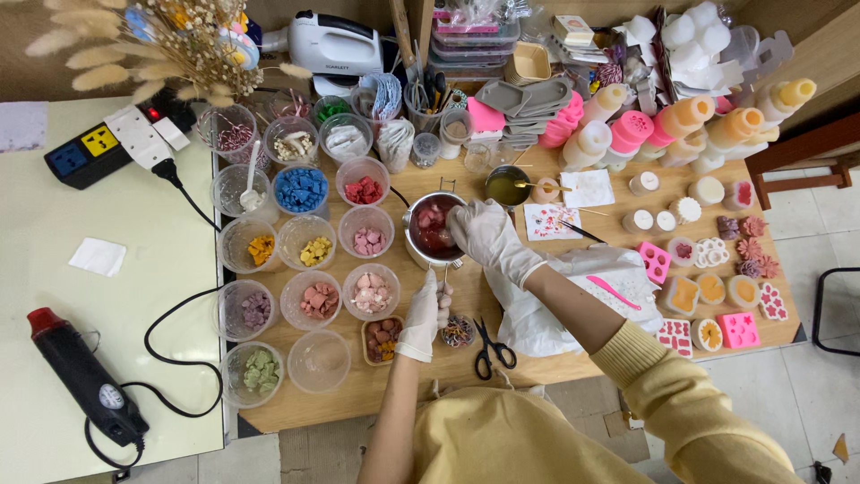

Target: The person prepares decorative candles by stirring liquid wax in small metal pots and using a heat gun to melt wax pieces.

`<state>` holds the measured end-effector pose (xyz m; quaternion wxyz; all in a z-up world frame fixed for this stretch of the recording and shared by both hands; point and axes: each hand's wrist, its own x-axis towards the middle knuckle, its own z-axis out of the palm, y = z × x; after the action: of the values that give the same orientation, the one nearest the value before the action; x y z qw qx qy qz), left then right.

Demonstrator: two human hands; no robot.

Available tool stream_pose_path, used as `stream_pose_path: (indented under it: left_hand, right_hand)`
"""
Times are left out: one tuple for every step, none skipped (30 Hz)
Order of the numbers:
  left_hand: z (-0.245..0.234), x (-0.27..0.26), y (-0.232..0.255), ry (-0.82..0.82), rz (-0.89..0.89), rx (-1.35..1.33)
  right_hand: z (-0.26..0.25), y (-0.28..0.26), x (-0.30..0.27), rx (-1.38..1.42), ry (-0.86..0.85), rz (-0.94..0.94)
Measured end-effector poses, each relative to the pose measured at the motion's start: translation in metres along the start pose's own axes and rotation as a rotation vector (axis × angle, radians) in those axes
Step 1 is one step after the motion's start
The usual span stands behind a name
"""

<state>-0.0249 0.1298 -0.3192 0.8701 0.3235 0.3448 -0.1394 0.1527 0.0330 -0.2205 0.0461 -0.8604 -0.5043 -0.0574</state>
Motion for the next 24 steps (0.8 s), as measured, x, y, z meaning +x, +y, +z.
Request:
stream_pose_path:
  left_hand:
    - [0.001,0.0,0.0,0.011,-0.017,-0.001]
    - [0.0,0.001,0.001,0.01,-0.015,0.002]
    - [-0.001,0.001,0.001,0.002,-0.014,0.005]
    - [-0.001,0.001,0.001,-0.006,-0.013,0.008]
    - [-0.001,0.001,-0.001,-0.006,-0.014,0.01]
    - [-0.001,0.0,-0.002,0.011,0.003,0.014]
    - [0.0,-0.001,-0.002,0.028,0.021,0.019]
    - [-0.001,-0.002,-0.002,0.028,0.022,0.021]
    - [0.0,-0.002,-0.001,0.02,0.01,0.026]
    - [0.0,-0.002,0.0,0.012,-0.002,0.032]
    - [0.001,-0.003,0.001,0.01,0.001,0.034]
    - [0.002,-0.003,0.001,0.022,-0.004,0.032]
    - [0.002,-0.003,0.001,0.035,-0.01,0.029]
    - [0.002,-0.004,0.0,0.035,-0.009,0.03]
    - [0.002,-0.004,0.0,0.033,0.0,0.038]
    - [0.001,-0.004,0.0,0.031,0.01,0.045]
    - [0.001,-0.003,0.0,0.028,0.014,0.047]
    - [0.0,-0.004,0.0,0.022,-0.001,0.028]
    - [0.001,-0.003,0.0,0.014,-0.015,0.009]
    - [0.0,-0.003,-0.001,0.008,-0.009,0.011]
    - [0.0,-0.003,-0.001,0.012,-0.007,0.017]
    - [0.0,-0.003,-0.001,0.016,-0.004,0.023]
    - [0.0,-0.003,-0.001,0.009,0.006,0.026]
    - [0.001,-0.003,-0.001,0.025,-0.009,0.023]
  right_hand:
    - [-0.002,-0.002,0.001,-0.001,0.003,0.001]
    - [-0.004,-0.005,0.003,0.129,0.136,-0.083]
    - [-0.007,-0.007,0.003,0.258,0.266,-0.164]
    - [-0.011,-0.006,0.004,0.256,0.267,-0.16]
    - [-0.014,-0.005,0.007,0.195,0.269,-0.166]
    - [-0.016,-0.005,0.009,0.134,0.271,-0.171]
    - [-0.016,-0.005,0.008,0.134,0.273,-0.17]
    - [-0.013,-0.005,0.007,0.107,0.111,-0.028]
    - [-0.009,-0.003,0.006,0.078,-0.048,0.114]
    - [-0.004,-0.002,0.004,0.076,-0.044,0.115]
    - [0.001,-0.001,0.001,0.167,0.062,0.052]
    - [0.005,0.0,0.0,0.256,0.168,-0.012]
    - [0.008,0.002,0.0,0.256,0.169,-0.012]
    - [0.008,0.003,0.001,0.218,0.181,-0.013]
    - [0.006,0.003,0.002,0.18,0.193,-0.015]
    - [0.004,0.003,0.001,0.179,0.195,-0.015]
    - [0.001,0.002,-0.001,0.15,0.188,0.021]
    - [-0.001,0.002,-0.003,0.122,0.181,0.058]
    - [-0.003,0.002,-0.004,0.115,0.187,0.057]
    - [-0.004,0.003,-0.005,0.234,0.106,0.123]
    - [-0.006,0.004,-0.005,0.35,0.027,0.187]
    - [-0.007,0.005,-0.006,0.342,0.036,0.185]
    - [-0.007,0.005,-0.005,0.312,0.081,0.186]
    - [-0.008,0.006,-0.005,0.282,0.126,0.187]
